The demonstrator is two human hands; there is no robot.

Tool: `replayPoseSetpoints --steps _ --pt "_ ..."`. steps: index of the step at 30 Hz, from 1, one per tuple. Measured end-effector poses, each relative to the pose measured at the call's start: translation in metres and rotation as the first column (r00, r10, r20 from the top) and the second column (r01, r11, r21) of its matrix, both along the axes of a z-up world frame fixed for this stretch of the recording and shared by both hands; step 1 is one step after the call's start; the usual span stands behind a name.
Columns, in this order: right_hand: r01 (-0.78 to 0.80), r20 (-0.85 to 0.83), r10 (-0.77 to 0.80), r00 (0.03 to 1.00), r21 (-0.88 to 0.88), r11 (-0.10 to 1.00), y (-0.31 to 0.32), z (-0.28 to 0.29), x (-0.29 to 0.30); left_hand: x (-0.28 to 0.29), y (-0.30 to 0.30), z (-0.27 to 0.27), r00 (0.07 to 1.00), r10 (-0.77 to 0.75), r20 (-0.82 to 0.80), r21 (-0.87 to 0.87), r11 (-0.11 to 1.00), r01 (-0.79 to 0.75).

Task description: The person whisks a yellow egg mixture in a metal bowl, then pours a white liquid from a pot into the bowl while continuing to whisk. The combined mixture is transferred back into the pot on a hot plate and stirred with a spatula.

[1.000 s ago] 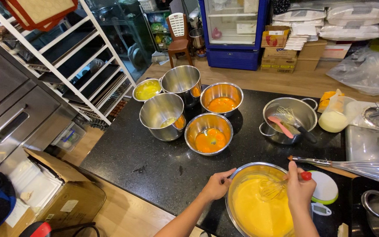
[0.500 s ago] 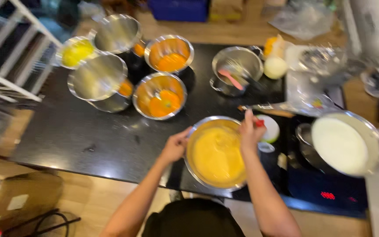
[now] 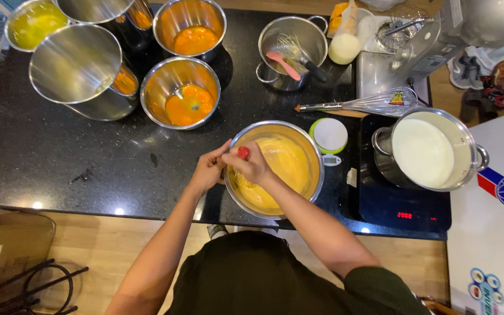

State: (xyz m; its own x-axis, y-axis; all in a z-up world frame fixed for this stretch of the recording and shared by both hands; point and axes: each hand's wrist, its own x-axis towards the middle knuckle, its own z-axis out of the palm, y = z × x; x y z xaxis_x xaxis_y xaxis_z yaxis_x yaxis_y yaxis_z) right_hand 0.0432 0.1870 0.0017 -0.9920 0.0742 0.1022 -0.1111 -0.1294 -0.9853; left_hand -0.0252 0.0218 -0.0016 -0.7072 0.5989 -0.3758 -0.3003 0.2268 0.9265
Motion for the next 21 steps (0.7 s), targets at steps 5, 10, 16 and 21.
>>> replayPoseSetpoints --steps 5,10,16,21 --pt "0.392 -0.180 -0.480 0.858 -0.374 0.840 0.042 0.003 -0.039 0.007 0.002 0.011 0.999 0.026 0.025 -0.037 0.999 -0.025" --pt "0.852 -0.045 -0.856 0.514 -0.089 0.516 0.113 0.016 -0.024 0.017 0.002 0.012 0.996 0.078 0.039 0.022 0.997 -0.079" --pt "0.812 -0.229 -0.781 0.581 0.089 0.577 0.104 0.013 -0.034 0.023 0.001 0.005 0.998 0.061 0.001 -0.009 0.998 -0.061" --pt "0.399 -0.136 -0.404 0.904 -0.063 0.915 0.042 -0.001 -0.062 0.021 0.002 -0.005 0.998 0.066 -0.006 0.064 0.996 -0.066"
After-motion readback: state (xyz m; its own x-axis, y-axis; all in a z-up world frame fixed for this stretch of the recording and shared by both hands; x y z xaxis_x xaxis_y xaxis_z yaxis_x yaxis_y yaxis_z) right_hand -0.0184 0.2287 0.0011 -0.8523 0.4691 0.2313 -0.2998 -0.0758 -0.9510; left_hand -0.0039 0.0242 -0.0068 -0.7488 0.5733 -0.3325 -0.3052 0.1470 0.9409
